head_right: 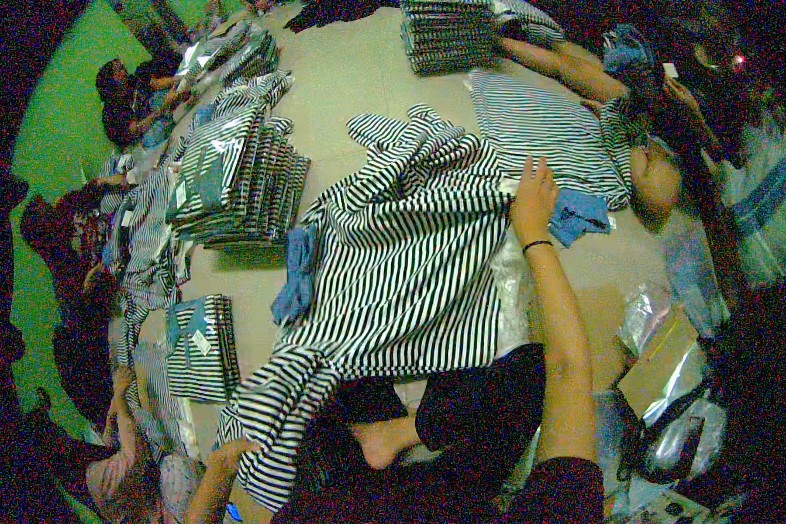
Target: The person folds striped shirts and blue undershirts on the floor, then places them into clear plastic bags. The person smooths the fabric, folds the sleeves and body, and stacks the finished packages.
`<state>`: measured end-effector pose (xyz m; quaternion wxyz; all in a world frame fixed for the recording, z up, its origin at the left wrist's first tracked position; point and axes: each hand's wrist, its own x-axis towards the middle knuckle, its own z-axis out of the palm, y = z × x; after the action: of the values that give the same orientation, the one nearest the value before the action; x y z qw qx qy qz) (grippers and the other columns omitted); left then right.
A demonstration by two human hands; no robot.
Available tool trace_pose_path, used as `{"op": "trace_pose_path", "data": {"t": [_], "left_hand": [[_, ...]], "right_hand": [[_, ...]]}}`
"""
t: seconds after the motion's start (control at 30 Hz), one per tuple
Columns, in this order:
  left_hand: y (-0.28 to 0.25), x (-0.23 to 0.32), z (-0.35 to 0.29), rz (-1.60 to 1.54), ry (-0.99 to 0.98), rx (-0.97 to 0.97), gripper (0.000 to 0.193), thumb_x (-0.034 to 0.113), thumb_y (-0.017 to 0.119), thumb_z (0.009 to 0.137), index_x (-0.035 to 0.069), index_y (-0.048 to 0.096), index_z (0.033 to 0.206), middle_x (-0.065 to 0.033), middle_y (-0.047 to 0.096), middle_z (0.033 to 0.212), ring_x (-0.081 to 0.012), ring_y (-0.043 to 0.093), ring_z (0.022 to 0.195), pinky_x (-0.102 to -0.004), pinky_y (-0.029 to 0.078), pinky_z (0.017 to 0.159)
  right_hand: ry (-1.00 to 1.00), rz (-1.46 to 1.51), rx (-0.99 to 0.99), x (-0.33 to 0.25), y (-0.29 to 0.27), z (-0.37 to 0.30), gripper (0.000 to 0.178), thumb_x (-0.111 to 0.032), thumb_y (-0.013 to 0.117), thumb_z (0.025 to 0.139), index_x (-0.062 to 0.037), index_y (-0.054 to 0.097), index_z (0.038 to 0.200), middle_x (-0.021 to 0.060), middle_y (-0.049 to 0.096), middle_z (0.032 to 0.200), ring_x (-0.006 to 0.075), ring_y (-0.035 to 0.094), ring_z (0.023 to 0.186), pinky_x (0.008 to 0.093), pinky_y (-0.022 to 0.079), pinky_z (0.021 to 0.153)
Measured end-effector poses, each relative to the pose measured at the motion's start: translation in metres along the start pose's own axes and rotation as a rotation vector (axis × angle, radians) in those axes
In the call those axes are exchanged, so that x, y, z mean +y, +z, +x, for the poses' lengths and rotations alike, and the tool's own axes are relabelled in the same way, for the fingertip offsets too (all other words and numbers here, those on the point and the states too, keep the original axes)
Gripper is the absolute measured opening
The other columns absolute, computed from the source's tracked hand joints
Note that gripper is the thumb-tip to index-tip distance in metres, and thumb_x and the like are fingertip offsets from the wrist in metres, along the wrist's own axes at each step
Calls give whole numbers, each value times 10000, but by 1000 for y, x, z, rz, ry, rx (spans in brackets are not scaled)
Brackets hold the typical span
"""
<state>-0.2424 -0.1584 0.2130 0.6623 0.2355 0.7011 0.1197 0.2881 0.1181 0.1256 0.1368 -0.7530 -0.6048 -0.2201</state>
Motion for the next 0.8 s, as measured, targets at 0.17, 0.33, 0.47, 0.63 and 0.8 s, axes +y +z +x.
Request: {"op": "trace_pose_path", "data": {"t": [0.17, 0.33, 0.47, 0.63, 0.8], "left_hand": [[-5, -50, 2, 276, -147, -87, 618, 297, 604, 676, -34, 373, 1144, -196, 478, 1089, -290, 478, 988, -363, 360, 886], [-33, -23, 49, 1167, -167, -206, 651, 355, 601, 685, -24, 361, 1156, -219, 460, 1101, -309, 455, 1018, -373, 351, 890], [-10, 64, 121, 1263, 758, 537, 592, 272, 592, 680, -57, 360, 1115, -217, 459, 1064, -354, 434, 978, -398, 347, 846], [108, 146, 245, 1343, 1359, 480, 521, 215, 559, 683, 93, 391, 1160, -163, 398, 1169, -318, 337, 1108, -421, 268, 918], [109, 152, 294, 1158, 878, 590, 575, 450, 472, 728, 141, 375, 1203, -72, 310, 1280, -298, 273, 1171, -461, 156, 968]], "right_hand": [[-349, 345, -470, -58, -25, -81, 563, -88, 612, 599, -33, 416, 1125, 150, 362, 1204, 297, 358, 1102, 375, 299, 912], [-433, 371, -1175, -66, -70, -203, 928, -351, 736, 495, -111, 248, 1247, 158, 239, 1277, 342, 297, 1132, 510, 310, 864], [-310, 228, -885, -72, -46, -236, 756, -144, 585, 659, -308, 181, 1277, 114, 192, 1316, 433, 234, 1138, 632, 251, 817], [-516, 218, -636, -68, -17, -217, 582, -54, 437, 713, -305, 311, 1223, 132, 397, 1159, 336, 513, 771, 386, 461, 588], [-626, 308, -550, -16, -60, -177, 418, -90, 462, 689, -201, 469, 1092, 104, 558, 895, 222, 546, 546, 355, 432, 485]]}}
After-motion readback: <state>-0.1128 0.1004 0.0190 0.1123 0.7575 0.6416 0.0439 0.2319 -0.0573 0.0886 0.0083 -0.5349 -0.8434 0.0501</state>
